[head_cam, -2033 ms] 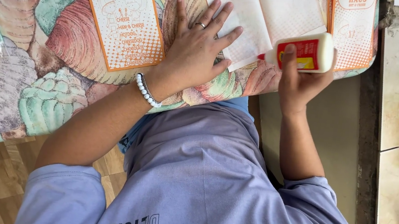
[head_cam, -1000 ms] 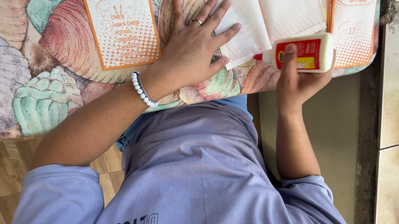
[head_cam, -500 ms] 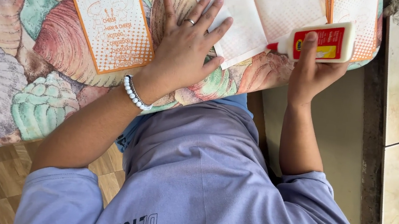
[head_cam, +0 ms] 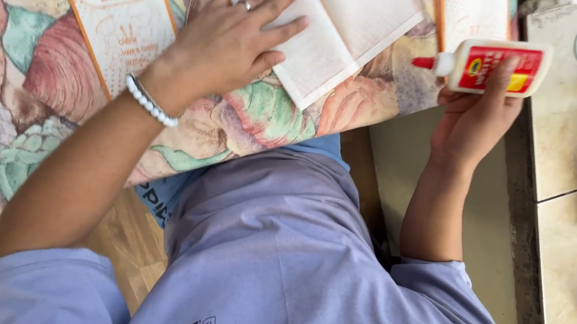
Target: Applying glue to the edges of paper bags and folding them to assemble the packaging.
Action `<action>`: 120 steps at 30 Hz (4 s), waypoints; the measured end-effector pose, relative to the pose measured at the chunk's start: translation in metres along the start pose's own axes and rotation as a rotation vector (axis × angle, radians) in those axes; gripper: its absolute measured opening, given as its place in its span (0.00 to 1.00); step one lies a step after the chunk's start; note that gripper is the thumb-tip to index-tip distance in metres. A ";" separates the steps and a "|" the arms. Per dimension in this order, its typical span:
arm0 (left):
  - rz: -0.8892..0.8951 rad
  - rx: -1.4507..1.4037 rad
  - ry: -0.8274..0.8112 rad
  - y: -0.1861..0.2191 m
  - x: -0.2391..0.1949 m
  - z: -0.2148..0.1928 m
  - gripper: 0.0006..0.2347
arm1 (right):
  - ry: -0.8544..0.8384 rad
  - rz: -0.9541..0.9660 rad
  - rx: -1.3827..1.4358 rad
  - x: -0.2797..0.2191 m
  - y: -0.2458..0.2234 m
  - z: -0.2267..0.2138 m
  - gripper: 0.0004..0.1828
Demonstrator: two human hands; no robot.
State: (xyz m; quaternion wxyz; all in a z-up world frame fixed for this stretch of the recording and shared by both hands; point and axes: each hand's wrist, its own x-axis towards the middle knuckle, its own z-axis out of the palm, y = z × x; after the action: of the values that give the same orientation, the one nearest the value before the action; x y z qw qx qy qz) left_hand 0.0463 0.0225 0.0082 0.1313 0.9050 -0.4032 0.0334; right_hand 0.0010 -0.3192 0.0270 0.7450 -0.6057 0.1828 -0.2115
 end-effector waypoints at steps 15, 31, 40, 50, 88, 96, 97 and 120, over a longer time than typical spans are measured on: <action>-0.105 -0.006 -0.040 0.032 0.025 -0.004 0.20 | -0.038 0.024 0.116 0.000 0.008 -0.006 0.17; -0.550 0.385 -0.002 0.071 0.015 0.026 0.24 | -0.093 -0.053 0.091 -0.004 0.014 0.005 0.16; -0.216 -0.025 0.232 0.026 -0.031 0.004 0.17 | -0.196 -0.344 -0.330 -0.072 0.027 0.059 0.12; -0.202 -0.263 0.172 0.015 -0.045 0.015 0.25 | -0.405 -0.518 -0.451 -0.105 0.059 0.085 0.19; -0.192 -0.260 0.349 0.015 -0.040 0.033 0.22 | -0.269 -0.673 -0.446 -0.067 0.049 0.065 0.20; -0.217 -0.237 0.317 0.014 -0.039 0.035 0.24 | -0.372 -0.498 -0.423 -0.102 0.047 0.089 0.17; -0.217 -0.237 0.318 0.014 -0.039 0.034 0.24 | -0.373 -0.499 -0.424 -0.095 0.049 0.085 0.17; -0.227 -0.254 0.253 0.017 -0.044 0.021 0.23 | -0.190 -0.679 -0.313 -0.022 0.061 0.024 0.18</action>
State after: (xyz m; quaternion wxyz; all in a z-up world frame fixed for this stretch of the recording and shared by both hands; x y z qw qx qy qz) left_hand 0.0032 0.0377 -0.0155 0.2966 0.9094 -0.2800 0.0807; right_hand 0.0006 -0.2764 -0.0273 0.5446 -0.7550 -0.0681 -0.3588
